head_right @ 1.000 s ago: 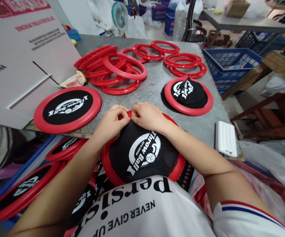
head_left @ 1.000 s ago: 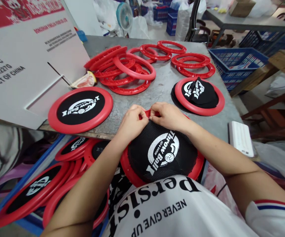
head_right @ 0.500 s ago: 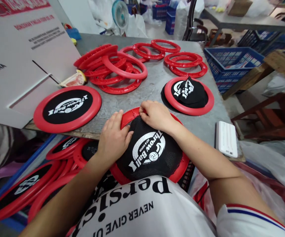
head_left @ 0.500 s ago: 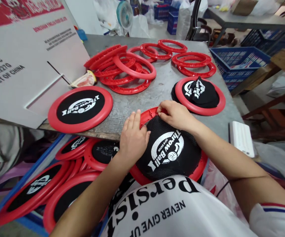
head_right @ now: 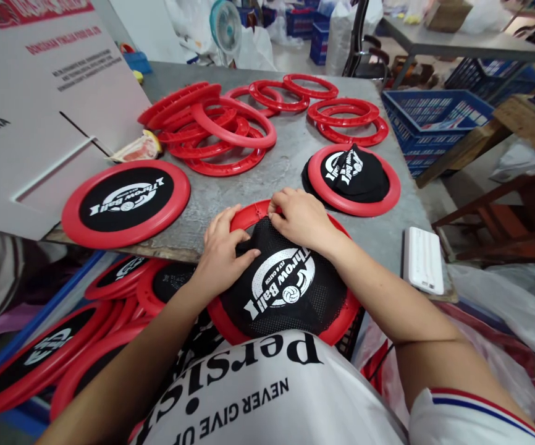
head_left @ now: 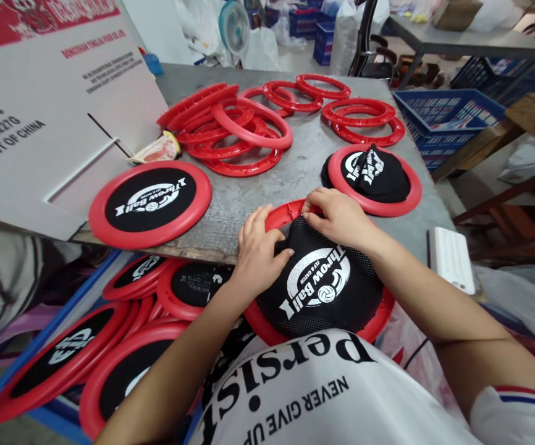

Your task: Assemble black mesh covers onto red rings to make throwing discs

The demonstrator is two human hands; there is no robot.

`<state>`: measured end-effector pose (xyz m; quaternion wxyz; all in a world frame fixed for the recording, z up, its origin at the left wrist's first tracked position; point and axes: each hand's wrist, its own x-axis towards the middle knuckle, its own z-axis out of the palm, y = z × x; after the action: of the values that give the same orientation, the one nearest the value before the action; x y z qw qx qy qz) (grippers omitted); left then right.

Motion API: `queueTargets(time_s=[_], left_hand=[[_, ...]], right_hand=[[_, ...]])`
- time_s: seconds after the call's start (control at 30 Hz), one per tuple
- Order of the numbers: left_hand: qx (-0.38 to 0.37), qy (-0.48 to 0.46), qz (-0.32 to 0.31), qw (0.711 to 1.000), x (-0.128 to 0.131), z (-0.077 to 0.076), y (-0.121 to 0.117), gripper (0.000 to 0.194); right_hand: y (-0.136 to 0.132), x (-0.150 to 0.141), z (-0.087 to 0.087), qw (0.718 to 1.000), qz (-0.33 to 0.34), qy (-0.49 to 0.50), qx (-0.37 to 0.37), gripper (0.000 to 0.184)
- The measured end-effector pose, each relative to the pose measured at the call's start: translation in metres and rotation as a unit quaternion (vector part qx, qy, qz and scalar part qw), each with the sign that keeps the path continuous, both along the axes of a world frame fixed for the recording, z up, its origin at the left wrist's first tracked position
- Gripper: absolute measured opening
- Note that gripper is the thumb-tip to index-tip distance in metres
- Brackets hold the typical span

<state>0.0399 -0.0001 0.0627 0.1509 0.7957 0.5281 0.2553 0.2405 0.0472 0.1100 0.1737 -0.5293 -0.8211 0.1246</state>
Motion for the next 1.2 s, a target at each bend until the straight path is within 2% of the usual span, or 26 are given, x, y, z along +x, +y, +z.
queueTargets(time_s=[0.23, 0.33, 0.47, 0.57, 0.67, 0.8, 0.93, 1.2], left_hand=[[-0.037, -0.100, 0.016, 0.994, -0.002, 0.007, 0.010, 0.013], [-0.044, -0.144, 0.042, 0.988, -0.001, 0.010, 0.015, 0.016], [-0.052, -0.196, 0.073, 0.976, 0.004, 0.012, 0.017, 0.018], [-0.044, -0.204, 0.073, 0.975, 0.008, 0.012, 0.017, 0.018], [-0.042, -0.218, 0.067, 0.973, 0.010, 0.012, 0.018, 0.018], [-0.046, -0.242, 0.056, 0.968, 0.008, 0.011, 0.020, 0.018], [-0.044, -0.229, 0.064, 0.970, 0.009, 0.013, 0.021, 0.019], [-0.032, -0.224, 0.061, 0.972, 0.011, 0.012, 0.021, 0.020]], right_hand=[[0.003, -0.004, -0.003, 1.000, 0.007, 0.004, 0.002, 0.012], [0.006, -0.002, -0.001, 1.000, 0.015, 0.006, -0.012, 0.013], [0.013, 0.000, 0.013, 0.996, 0.060, -0.013, -0.064, 0.017], [0.020, -0.004, 0.027, 0.989, 0.109, -0.024, -0.097, 0.018], [0.026, -0.011, 0.033, 0.978, 0.143, -0.052, -0.140, 0.013], [0.028, -0.014, 0.029, 0.980, 0.120, -0.054, -0.150, 0.005], [0.026, -0.012, 0.023, 0.983, 0.111, -0.032, -0.142, 0.006], [0.023, -0.010, 0.024, 0.984, 0.108, -0.005, -0.143, 0.006]])
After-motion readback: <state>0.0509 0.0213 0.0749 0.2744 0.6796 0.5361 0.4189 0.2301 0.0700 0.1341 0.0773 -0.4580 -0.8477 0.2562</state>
